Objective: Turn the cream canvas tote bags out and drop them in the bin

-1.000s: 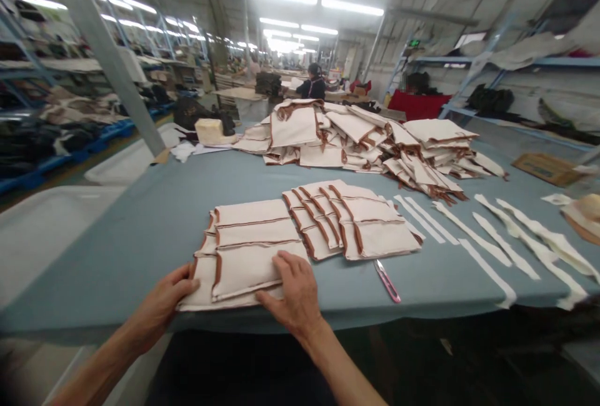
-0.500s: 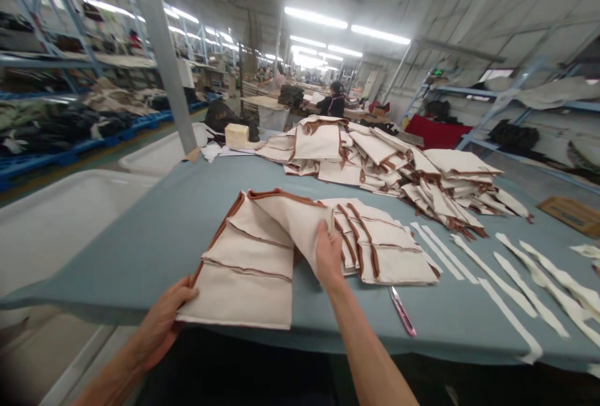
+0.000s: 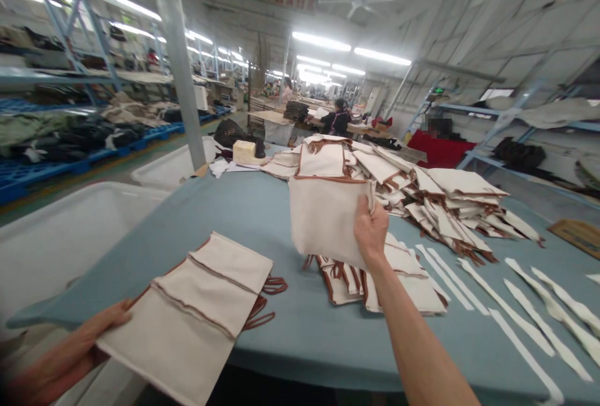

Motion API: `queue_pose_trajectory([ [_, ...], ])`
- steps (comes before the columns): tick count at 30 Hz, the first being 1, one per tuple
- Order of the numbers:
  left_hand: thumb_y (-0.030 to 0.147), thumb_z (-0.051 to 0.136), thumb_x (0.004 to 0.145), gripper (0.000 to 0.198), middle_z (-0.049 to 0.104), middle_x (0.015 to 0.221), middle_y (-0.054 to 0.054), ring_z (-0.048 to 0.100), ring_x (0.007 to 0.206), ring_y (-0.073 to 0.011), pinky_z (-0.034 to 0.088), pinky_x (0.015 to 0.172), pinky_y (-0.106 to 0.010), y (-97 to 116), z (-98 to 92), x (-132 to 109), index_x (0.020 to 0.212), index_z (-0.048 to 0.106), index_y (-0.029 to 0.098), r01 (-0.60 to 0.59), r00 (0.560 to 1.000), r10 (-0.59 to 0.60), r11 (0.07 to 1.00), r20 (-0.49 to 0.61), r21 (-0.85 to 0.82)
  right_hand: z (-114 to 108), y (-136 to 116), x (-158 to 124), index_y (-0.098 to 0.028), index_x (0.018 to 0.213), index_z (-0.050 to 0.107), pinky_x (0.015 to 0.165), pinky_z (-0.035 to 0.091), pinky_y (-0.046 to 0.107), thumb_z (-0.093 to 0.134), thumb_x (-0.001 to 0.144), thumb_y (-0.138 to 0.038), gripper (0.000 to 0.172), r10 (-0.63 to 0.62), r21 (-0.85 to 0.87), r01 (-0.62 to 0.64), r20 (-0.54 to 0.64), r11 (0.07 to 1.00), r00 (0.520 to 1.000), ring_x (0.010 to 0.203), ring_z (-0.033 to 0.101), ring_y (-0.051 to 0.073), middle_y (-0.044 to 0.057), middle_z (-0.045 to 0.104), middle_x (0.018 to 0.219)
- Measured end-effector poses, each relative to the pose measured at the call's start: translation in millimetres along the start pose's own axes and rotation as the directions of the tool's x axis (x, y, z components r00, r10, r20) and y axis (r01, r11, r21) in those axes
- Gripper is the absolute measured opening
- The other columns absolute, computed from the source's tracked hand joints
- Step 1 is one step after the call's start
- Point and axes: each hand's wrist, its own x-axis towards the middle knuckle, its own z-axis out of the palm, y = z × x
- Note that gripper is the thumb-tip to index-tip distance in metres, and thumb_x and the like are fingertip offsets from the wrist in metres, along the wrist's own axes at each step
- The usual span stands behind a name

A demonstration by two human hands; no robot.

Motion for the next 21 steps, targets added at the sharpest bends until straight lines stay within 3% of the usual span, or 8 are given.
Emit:
queue_pose_trajectory([
  [3, 0.050, 0.092, 0.055, 0.043, 0.085, 0.100, 0.000, 0.073, 0.107, -0.0373, 0.063, 0.075, -0.036, 6.8, 4.2, -9.8, 0.090, 0.080, 0.028, 0.073, 0.996, -0.067, 0.990, 0.051, -0.118, 14.5, -15.6, -16.3, -0.021, 0.079, 0.059, 0.069, 0.042, 0.032, 0.052, 0.100, -0.058, 0.043, -0.122, -0.142, 0.131, 0.066, 0.981, 0.990, 0.072, 0.053, 0.021, 0.000, 0.054, 0.067],
  [6, 0.049, 0.096, 0.050, 0.062, 0.085, 0.109, -0.002, 0.074, 0.105, -0.0351, 0.064, 0.076, -0.034, 24.4, 20.6, -28.4, 0.107, 0.082, 0.028, 0.110, 0.991, -0.097, 0.982, 0.093, -0.151, 47.0, -19.9, -52.8, -0.020, 0.100, 0.068, 0.080, 0.047, 0.036, 0.050, 0.101, -0.044, 0.030, -0.182, -0.195, 0.234, 0.252, 0.953, 0.950, 0.089, 0.063, 0.028, 0.009, 0.069, 0.088],
  [8, 0.049, 0.098, 0.042, 0.069, 0.085, 0.104, -0.004, 0.075, 0.090, -0.0329, 0.062, 0.066, -0.032, 38.5, 35.0, -43.0, 0.105, 0.082, 0.025, 0.114, 0.991, -0.102, 0.985, 0.090, -0.132, 69.1, -14.8, -85.7, -0.022, 0.105, 0.072, 0.084, 0.050, 0.037, 0.058, 0.094, -0.032, 0.021, -0.192, -0.184, 0.294, 0.432, 0.938, 0.881, 0.096, 0.067, 0.029, 0.011, 0.075, 0.098],
  [11, 0.050, 0.097, 0.042, 0.067, 0.084, 0.103, -0.006, 0.074, 0.087, -0.0318, 0.062, 0.069, -0.032, 53.6, 55.4, -63.2, 0.101, 0.080, 0.023, 0.107, 0.984, -0.087, 0.986, 0.153, -0.128, 81.9, -2.4, -133.1, -0.022, 0.095, 0.074, 0.072, 0.054, 0.034, 0.071, 0.082, -0.025, 0.014, -0.143, -0.153, 0.311, 0.646, 0.938, 0.750, 0.077, 0.068, 0.026, 0.007, 0.075, 0.082],
  [14, 0.051, 0.093, 0.051, 0.060, 0.082, 0.098, -0.006, 0.072, 0.083, -0.0282, 0.060, 0.070, -0.030, 57.3, 71.7, -76.4, 0.102, 0.078, 0.022, 0.089, 0.977, -0.060, 0.987, 0.206, -0.135, 57.7, 0.6, -165.1, -0.022, 0.101, 0.075, 0.072, 0.059, 0.033, 0.067, 0.090, -0.031, 0.017, -0.111, -0.101, 0.274, 0.743, 0.956, 0.660, 0.079, 0.074, 0.024, 0.006, 0.080, 0.089],
  [17, 0.050, 0.089, 0.055, 0.054, 0.080, 0.089, -0.005, 0.068, 0.076, -0.0248, 0.055, 0.065, -0.028, 55.4, 87.1, -82.4, 0.099, 0.077, 0.020, 0.043, 0.974, -0.014, 0.992, 0.224, -0.122, 12.9, -15.4, -190.4, -0.023, 0.129, 0.069, 0.087, 0.064, 0.038, 0.043, 0.107, -0.035, 0.036, -0.107, -0.055, 0.222, 0.747, 0.974, 0.656, 0.103, 0.078, 0.026, 0.010, 0.079, 0.121],
  [19, 0.051, 0.089, 0.056, 0.053, 0.078, 0.085, -0.005, 0.067, 0.074, -0.0234, 0.053, 0.063, -0.027, 54.5, 99.2, -84.7, 0.097, 0.077, 0.019, 0.024, 0.973, 0.006, 0.992, 0.231, -0.127, -10.5, -33.8, -212.9, -0.026, 0.146, 0.059, 0.098, 0.063, 0.046, 0.063, 0.099, -0.044, 0.051, -0.239, 0.025, 0.317, 0.714, 0.948, 0.658, 0.121, 0.073, 0.033, 0.014, 0.073, 0.137],
  [21, 0.053, 0.088, 0.060, 0.054, 0.077, 0.084, -0.005, 0.066, 0.074, -0.0234, 0.054, 0.066, -0.028, 54.5, 112.3, -87.7, 0.101, 0.076, 0.019, 0.001, 0.964, 0.037, 0.989, 0.262, -0.145, -19.4, -51.5, -237.3, -0.021, 0.151, 0.055, 0.098, 0.062, 0.052, 0.075, 0.088, -0.055, 0.075, -0.445, 0.119, 0.485, 0.623, 0.867, 0.643, 0.122, 0.071, 0.040, 0.020, 0.071, 0.139],
])
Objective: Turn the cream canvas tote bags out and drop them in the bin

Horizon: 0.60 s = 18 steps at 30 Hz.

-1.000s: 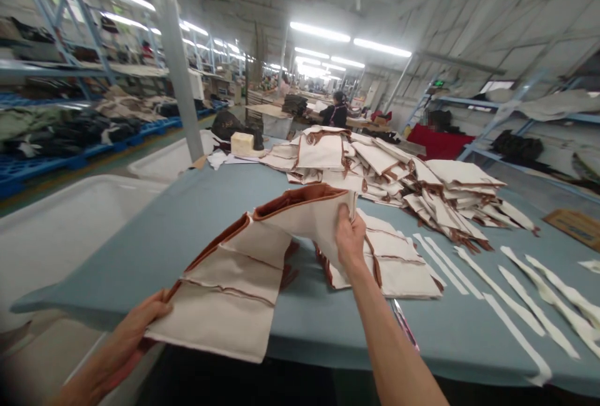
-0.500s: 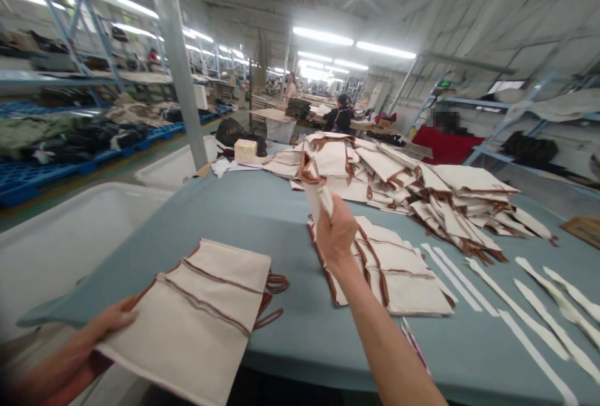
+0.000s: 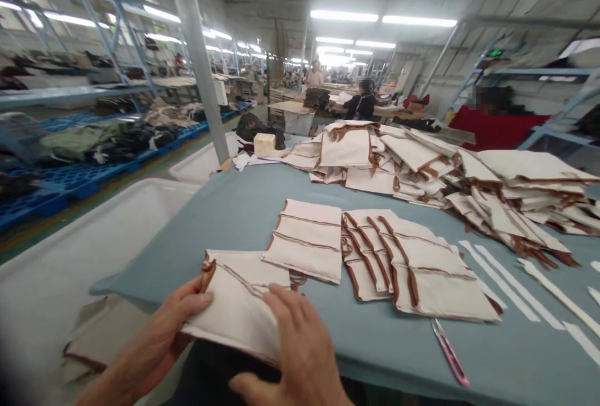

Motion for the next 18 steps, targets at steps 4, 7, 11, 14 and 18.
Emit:
queue_pose_trajectory([
  [4, 0.064, 0.078, 0.077, 0.048, 0.076, 0.087, -0.007, 0.065, 0.075, -0.0251, 0.056, 0.071, -0.033, -0.9, 17.0, -4.3, 0.095, 0.075, 0.020, -0.181, 0.976, 0.158, 0.972, 0.153, 0.151, 19.9, -17.9, 0.7, -0.022, 0.134, 0.064, 0.081, 0.064, 0.037, 0.057, 0.104, -0.024, 0.031, -0.073, -0.027, 0.070, -0.130, 0.997, 0.989, 0.094, 0.080, 0.027, 0.012, 0.082, 0.110],
  [7, 0.070, 0.056, 0.094, 0.054, 0.070, 0.072, -0.006, 0.061, 0.067, -0.0252, 0.052, 0.065, -0.034, 0.5, 11.4, -9.6, 0.069, 0.069, 0.023, -0.406, 0.913, 0.380, 0.815, 0.148, 0.413, 17.8, -1.5, 8.8, -0.022, 0.113, 0.069, 0.064, 0.058, 0.030, 0.044, 0.109, -0.017, 0.025, 0.021, 0.064, -0.011, -0.157, 0.998, 0.987, 0.072, 0.077, 0.021, 0.006, 0.080, 0.086],
  [11, 0.049, 0.076, 0.084, 0.024, 0.078, 0.092, -0.006, 0.071, 0.088, -0.0296, 0.055, 0.085, -0.036, 1.4, -1.3, -7.3, 0.090, 0.074, 0.026, -0.524, 0.694, 0.719, 0.543, -0.041, 0.657, 0.8, 17.2, 8.4, -0.021, 0.108, 0.069, 0.063, 0.054, 0.028, 0.043, 0.111, -0.020, 0.027, 0.036, 0.108, -0.020, -0.151, 0.994, 0.988, 0.067, 0.074, 0.019, 0.005, 0.077, 0.081],
  [14, 0.037, 0.084, 0.077, 0.035, 0.080, 0.112, -0.007, 0.072, 0.108, -0.0327, 0.055, 0.099, -0.038, -2.0, 3.3, 2.6, 0.109, 0.075, 0.026, -0.591, 0.617, 0.775, 0.342, 0.135, 0.730, -8.2, 18.7, 5.4, -0.021, 0.109, 0.070, 0.061, 0.053, 0.028, 0.044, 0.111, -0.020, 0.026, 0.015, 0.126, 0.002, -0.133, 0.992, 0.991, 0.066, 0.072, 0.019, 0.005, 0.076, 0.080],
  [18, 0.026, 0.072, 0.091, 0.008, 0.080, 0.106, -0.008, 0.074, 0.101, -0.0286, 0.055, 0.097, -0.039, -11.9, 22.1, 10.7, 0.098, 0.077, 0.027, -0.660, 0.477, 0.820, 0.095, 0.317, 0.745, -18.9, 12.4, 4.0, -0.021, 0.101, 0.069, 0.056, 0.050, 0.026, 0.044, 0.111, -0.022, 0.028, 0.041, 0.136, -0.023, -0.134, 0.990, 0.990, 0.061, 0.068, 0.017, 0.003, 0.072, 0.073],
])
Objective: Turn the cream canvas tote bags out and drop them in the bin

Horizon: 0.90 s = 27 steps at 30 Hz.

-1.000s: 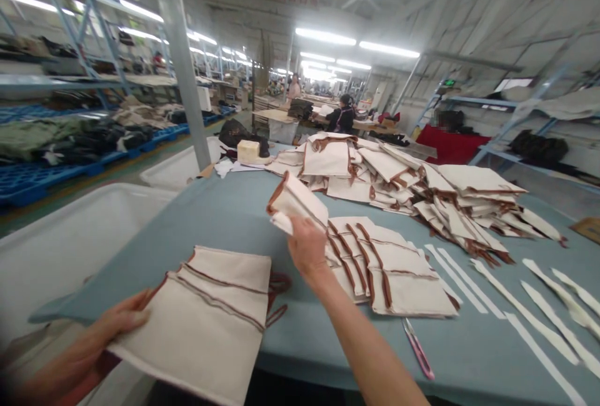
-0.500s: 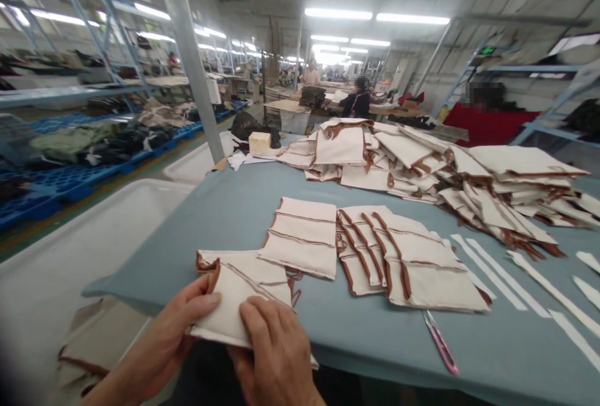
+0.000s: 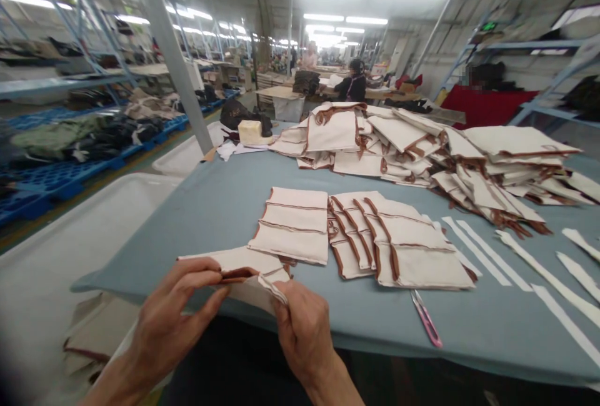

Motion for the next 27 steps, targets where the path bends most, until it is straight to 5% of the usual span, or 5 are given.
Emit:
queue_pose_trajectory([
  [5, 0.032, 0.075, 0.088, 0.007, 0.077, 0.092, -0.007, 0.072, 0.085, -0.0263, 0.056, 0.082, -0.037, 24.3, 4.5, 6.1, 0.087, 0.076, 0.026, -0.032, 0.999, 0.032, 0.999, -0.009, -0.042, -37.1, -20.1, -12.9, -0.026, 0.122, 0.073, 0.058, 0.057, 0.025, 0.046, 0.112, -0.027, 0.029, 0.138, -0.015, -0.138, 0.046, 0.990, 0.989, 0.066, 0.071, 0.018, 0.003, 0.078, 0.086],
  [10, 0.045, 0.076, 0.081, 0.030, 0.068, 0.075, -0.006, 0.060, 0.069, -0.0240, 0.051, 0.064, -0.033, 48.3, -6.3, 26.5, 0.059, 0.065, 0.027, 0.180, 0.980, -0.152, 0.955, 0.132, -0.234, -93.2, -44.4, -21.5, -0.039, 0.147, 0.065, 0.079, 0.066, 0.030, 0.070, 0.101, -0.041, 0.046, 0.189, -0.191, -0.174, 0.060, 0.966, 0.980, 0.111, 0.076, 0.028, 0.003, 0.077, 0.132],
  [14, 0.043, 0.077, 0.081, 0.035, 0.059, 0.062, -0.002, 0.054, 0.059, -0.0211, 0.043, 0.056, -0.030, 53.3, -15.4, 28.8, 0.057, 0.058, 0.026, 0.317, 0.911, -0.159, 0.862, 0.381, -0.396, -116.0, -57.2, 3.8, -0.037, 0.137, 0.072, 0.068, 0.064, 0.027, 0.066, 0.104, -0.038, 0.033, 0.310, -0.205, -0.280, 0.136, 0.938, 0.941, 0.096, 0.079, 0.025, 0.003, 0.082, 0.113],
  [19, 0.051, 0.072, 0.084, 0.033, 0.059, 0.071, 0.001, 0.051, 0.065, -0.0194, 0.042, 0.056, -0.026, 52.2, -18.1, 19.8, 0.072, 0.060, 0.024, 0.660, 0.628, -0.156, 0.627, 0.762, -0.415, -107.7, -63.4, 40.7, -0.027, 0.094, 0.075, 0.053, 0.052, 0.026, 0.052, 0.111, -0.039, 0.030, 0.367, -0.144, -0.338, 0.422, 0.930, 0.829, 0.062, 0.069, 0.019, 0.000, 0.075, 0.073],
  [27, 0.042, 0.053, 0.097, 0.029, 0.065, 0.085, -0.002, 0.055, 0.078, -0.0189, 0.046, 0.071, -0.027, 36.1, -1.4, 11.8, 0.089, 0.065, 0.017, 0.622, 0.647, -0.076, 0.627, 0.758, -0.468, -51.1, -61.9, 13.9, -0.022, 0.085, 0.058, 0.060, 0.034, 0.031, 0.041, 0.111, -0.031, 0.033, 0.401, -0.262, -0.305, 0.558, 0.916, 0.726, 0.062, 0.063, 0.018, 0.003, 0.070, 0.075],
])
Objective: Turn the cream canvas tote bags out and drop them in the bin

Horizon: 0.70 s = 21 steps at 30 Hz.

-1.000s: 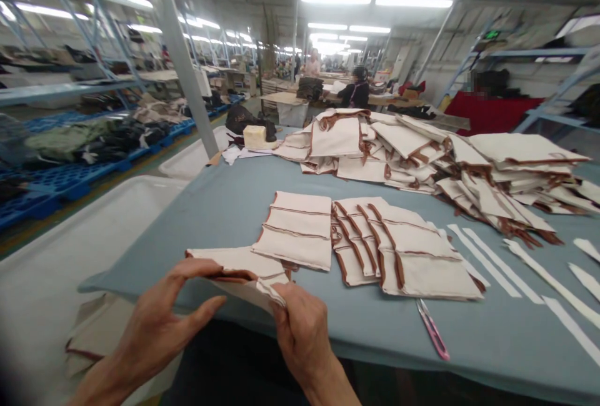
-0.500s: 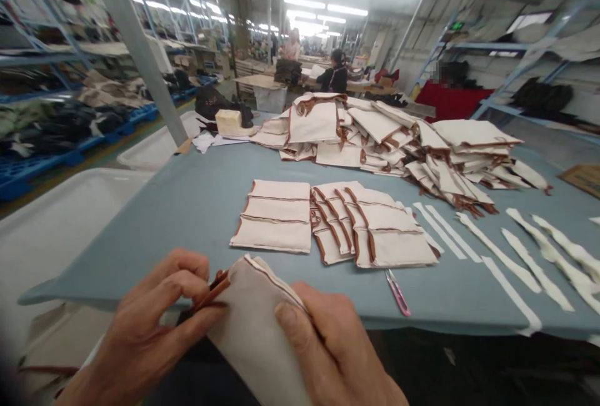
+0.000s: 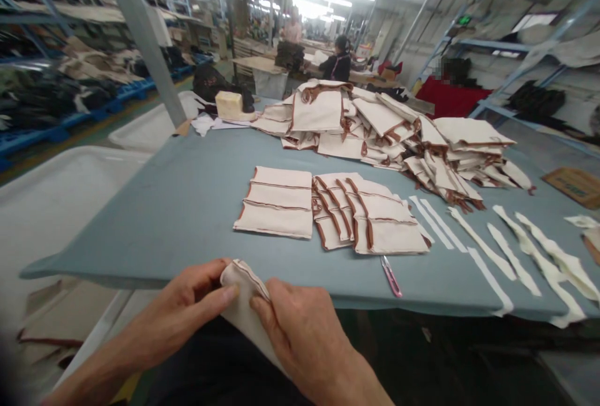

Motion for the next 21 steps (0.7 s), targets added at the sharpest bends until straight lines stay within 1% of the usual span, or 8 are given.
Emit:
queue_pose_trajectory([
  [3, 0.038, 0.053, 0.095, 0.025, 0.061, 0.083, -0.001, 0.054, 0.077, -0.0182, 0.045, 0.071, -0.027, -9.0, -3.2, -10.0, 0.090, 0.065, 0.017, 0.016, 0.999, -0.017, 0.999, -0.038, -0.029, 15.3, -3.9, -3.4, -0.021, 0.097, 0.064, 0.064, 0.037, 0.029, 0.056, 0.103, -0.034, 0.017, 0.123, 0.206, -0.116, -0.023, 0.972, 0.992, 0.069, 0.062, 0.017, 0.003, 0.071, 0.083],
  [4, 0.036, 0.052, 0.094, 0.024, 0.062, 0.084, -0.001, 0.055, 0.078, -0.0186, 0.046, 0.072, -0.028, -10.3, -4.1, -14.1, 0.091, 0.066, 0.017, 0.017, 0.999, -0.018, 1.000, -0.042, -0.020, 17.3, -5.7, -2.6, -0.021, 0.100, 0.064, 0.064, 0.039, 0.028, 0.062, 0.098, -0.037, 0.016, 0.166, 0.291, -0.153, -0.018, 0.944, 0.986, 0.070, 0.060, 0.017, 0.002, 0.070, 0.084],
  [6, 0.031, 0.051, 0.093, 0.020, 0.065, 0.087, -0.001, 0.057, 0.082, -0.0193, 0.046, 0.075, -0.028, -10.1, -5.5, -22.1, 0.091, 0.066, 0.018, 0.020, 0.998, -0.018, 0.999, -0.058, 0.038, 17.8, -9.5, 3.0, -0.020, 0.100, 0.064, 0.064, 0.041, 0.027, 0.068, 0.092, -0.043, 0.024, 0.213, 0.441, -0.190, -0.002, 0.877, 0.977, 0.069, 0.055, 0.016, 0.000, 0.065, 0.083],
  [8, 0.026, 0.051, 0.092, 0.017, 0.067, 0.090, -0.001, 0.060, 0.086, -0.0196, 0.046, 0.076, -0.027, -7.8, -5.4, -28.8, 0.092, 0.067, 0.019, 0.032, 0.997, -0.024, 0.994, -0.079, 0.105, 16.1, -12.6, 12.4, -0.020, 0.094, 0.061, 0.063, 0.041, 0.026, 0.069, 0.090, -0.048, 0.029, 0.205, 0.553, -0.194, 0.043, 0.810, 0.978, 0.069, 0.052, 0.015, -0.001, 0.060, 0.081],
  [12, 0.025, 0.049, 0.094, 0.017, 0.070, 0.089, 0.001, 0.062, 0.085, -0.0197, 0.044, 0.075, -0.028, -6.3, -1.5, -37.9, 0.089, 0.066, 0.021, 0.060, 0.992, -0.034, 0.975, -0.124, 0.215, 17.6, -14.0, 30.4, -0.020, 0.086, 0.057, 0.059, 0.037, 0.025, 0.072, 0.088, -0.054, 0.037, 0.132, 0.695, -0.257, 0.229, 0.672, 0.964, 0.065, 0.045, 0.013, -0.004, 0.052, 0.073],
  [16, 0.023, 0.050, 0.093, 0.019, 0.072, 0.089, 0.001, 0.064, 0.092, -0.0211, 0.042, 0.088, -0.031, -9.6, 0.2, -40.2, 0.083, 0.066, 0.023, 0.045, 0.983, 0.026, 0.926, -0.184, 0.375, 29.2, -5.7, 35.8, -0.020, 0.081, 0.053, 0.055, 0.030, 0.022, 0.078, 0.086, -0.061, 0.049, 0.109, 0.775, -0.318, 0.311, 0.546, 0.944, 0.062, 0.038, 0.010, -0.007, 0.045, 0.068],
  [18, 0.024, 0.050, 0.094, 0.020, 0.073, 0.090, 0.002, 0.065, 0.091, -0.0205, 0.042, 0.087, -0.030, -9.3, -1.3, -38.1, 0.086, 0.068, 0.024, 0.046, 0.985, 0.021, 0.926, -0.172, 0.375, 34.3, -0.1, 35.9, -0.020, 0.083, 0.052, 0.052, 0.027, 0.021, 0.077, 0.086, -0.068, 0.054, 0.099, 0.812, -0.342, 0.337, 0.473, 0.936, 0.059, 0.034, 0.008, -0.008, 0.043, 0.066],
  [21, 0.028, 0.047, 0.097, 0.026, 0.071, 0.083, 0.003, 0.065, 0.083, -0.0187, 0.043, 0.079, -0.028, -6.5, -3.9, -32.7, 0.083, 0.069, 0.024, 0.054, 0.988, 0.000, 0.938, -0.155, 0.343, 37.4, 6.1, 36.8, -0.021, 0.085, 0.051, 0.049, 0.025, 0.021, 0.076, 0.084, -0.076, 0.061, 0.072, 0.845, -0.370, 0.372, 0.386, 0.925, 0.054, 0.033, 0.007, -0.009, 0.043, 0.063],
])
